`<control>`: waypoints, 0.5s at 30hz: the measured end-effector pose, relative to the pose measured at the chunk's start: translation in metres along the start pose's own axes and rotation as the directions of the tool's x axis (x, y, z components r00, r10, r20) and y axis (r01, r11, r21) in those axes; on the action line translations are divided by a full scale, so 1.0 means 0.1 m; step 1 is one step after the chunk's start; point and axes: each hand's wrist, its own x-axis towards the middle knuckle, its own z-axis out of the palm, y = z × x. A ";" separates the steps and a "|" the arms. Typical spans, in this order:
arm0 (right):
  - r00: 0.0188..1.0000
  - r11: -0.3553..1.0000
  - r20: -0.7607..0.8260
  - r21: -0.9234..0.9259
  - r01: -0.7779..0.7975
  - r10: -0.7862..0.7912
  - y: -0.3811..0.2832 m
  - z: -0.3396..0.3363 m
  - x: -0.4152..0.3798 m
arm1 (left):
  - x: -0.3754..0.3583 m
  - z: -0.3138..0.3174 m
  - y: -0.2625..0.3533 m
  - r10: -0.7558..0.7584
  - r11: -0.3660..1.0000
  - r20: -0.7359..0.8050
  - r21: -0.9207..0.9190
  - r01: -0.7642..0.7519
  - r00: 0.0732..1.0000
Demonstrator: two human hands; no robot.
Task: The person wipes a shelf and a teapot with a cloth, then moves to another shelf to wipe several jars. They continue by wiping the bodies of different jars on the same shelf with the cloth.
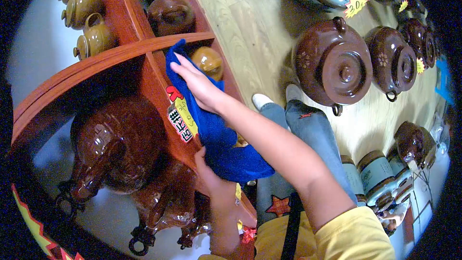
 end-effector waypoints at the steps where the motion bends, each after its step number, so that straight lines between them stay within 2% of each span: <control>1: 0.999 0.995 -0.011 -0.089 0.042 -0.044 -0.06 0.10 0.01 | 0.00 0.01 0.04 0.015 1.000 0.034 -0.001 -0.015 0.999; 2: 0.995 0.981 0.028 -0.167 0.096 -0.093 -0.09 0.19 0.07 | 0.00 0.01 0.06 0.018 1.000 0.033 -0.005 -0.018 0.999; 3: 0.993 0.929 0.069 -0.351 0.115 -0.097 -0.12 0.26 0.08 | -0.01 0.02 0.08 0.044 0.999 0.039 -0.016 -0.043 0.998; 5: 0.937 0.746 0.333 -0.595 0.299 -0.110 -0.11 0.33 0.20 | -0.06 0.09 0.09 0.072 0.997 0.041 -0.036 -0.071 0.997; 6: 0.939 0.672 0.344 -0.694 0.260 -0.007 -0.06 0.40 0.23 | -0.13 0.19 0.05 0.194 0.980 -0.044 -0.028 -0.196 0.980; 7: 0.877 0.479 0.477 -0.758 0.442 -0.052 -0.02 0.46 0.28 | -0.17 0.23 0.04 0.313 0.949 -0.127 -0.008 -0.316 0.941; 8: 0.862 0.269 0.507 -0.834 0.482 0.027 0.01 0.50 0.34 | -0.11 0.16 0.04 0.314 0.948 -0.130 -0.012 -0.318 0.940; 9: 0.849 0.047 0.518 -0.855 0.516 0.110 0.03 0.53 0.39 | 0.01 0.04 0.03 0.219 0.960 -0.052 -0.166 -0.225 0.974; 10: 0.854 -0.114 0.468 -0.858 0.501 0.227 0.08 0.51 0.47 | 0.07 -0.01 0.04 0.134 0.945 0.042 -0.307 -0.115 0.990; 12: 0.866 -0.453 0.325 -0.750 0.481 0.381 0.20 0.48 0.57 | 0.14 -0.07 0.04 0.132 0.932 0.093 -0.352 -0.091 0.987; 13: 0.863 -0.452 0.329 -0.748 0.486 0.384 0.26 0.43 0.58 | 0.17 -0.07 0.04 0.127 0.918 0.144 -0.391 -0.062 0.981; 15: 0.809 -0.578 0.486 -0.574 0.580 0.330 0.37 0.29 0.54 | 0.20 -0.08 0.05 0.128 0.916 0.137 -0.397 -0.064 0.982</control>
